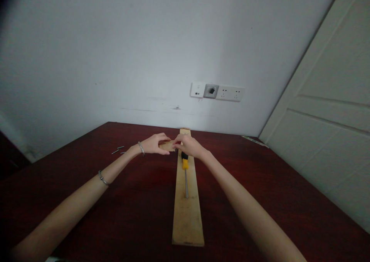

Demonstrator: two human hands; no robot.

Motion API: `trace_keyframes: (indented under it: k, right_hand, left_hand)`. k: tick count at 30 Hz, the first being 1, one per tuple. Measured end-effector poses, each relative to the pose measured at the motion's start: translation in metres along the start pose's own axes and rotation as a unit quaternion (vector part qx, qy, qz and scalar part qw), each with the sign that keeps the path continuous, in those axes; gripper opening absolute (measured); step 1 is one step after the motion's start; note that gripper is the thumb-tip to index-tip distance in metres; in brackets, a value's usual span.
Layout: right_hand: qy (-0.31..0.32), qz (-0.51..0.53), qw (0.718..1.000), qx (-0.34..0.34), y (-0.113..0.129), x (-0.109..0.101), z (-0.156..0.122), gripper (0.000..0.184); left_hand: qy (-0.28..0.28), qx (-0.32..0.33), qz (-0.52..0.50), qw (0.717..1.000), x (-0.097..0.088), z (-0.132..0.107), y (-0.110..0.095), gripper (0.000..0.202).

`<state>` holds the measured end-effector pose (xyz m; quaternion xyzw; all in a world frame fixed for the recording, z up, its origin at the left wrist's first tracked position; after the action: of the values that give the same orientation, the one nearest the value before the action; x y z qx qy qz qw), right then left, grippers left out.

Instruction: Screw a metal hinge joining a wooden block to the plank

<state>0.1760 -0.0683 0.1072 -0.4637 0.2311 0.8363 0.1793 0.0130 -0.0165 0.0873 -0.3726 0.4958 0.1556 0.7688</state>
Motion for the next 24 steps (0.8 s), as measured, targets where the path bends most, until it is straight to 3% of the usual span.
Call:
trace_keyframes:
  k: [11, 17, 24]
  right_hand:
    - [0.030, -0.002, 1.000, -0.001, 0.004, 0.001, 0.000, 0.013]
    - [0.055, -0.002, 0.998, -0.015, 0.014, -0.001, 0.004, 0.011]
    - [0.097, 0.003, 0.995, -0.026, 0.032, 0.000, 0.003, 0.009]
  left_hand:
    - [0.029, 0.003, -0.014, 0.999, 0.000, -0.001, 0.001, 0.065]
    - [0.095, -0.011, -0.047, 0.994, 0.000, -0.002, 0.003, 0.059]
    - [0.163, 0.020, -0.102, 0.981, -0.005, -0.005, 0.000, 0.056]
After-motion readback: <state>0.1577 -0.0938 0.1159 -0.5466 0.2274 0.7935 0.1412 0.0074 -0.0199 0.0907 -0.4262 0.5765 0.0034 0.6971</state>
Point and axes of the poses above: each hand's wrist, its own z-axis towards the middle knuckle, its own x-axis out of the palm, y = z × x, the point moved 4 cm from there along z, towards the middle knuckle, and after that the axes turned 15 degrees about -x, right-handed, at the moved point
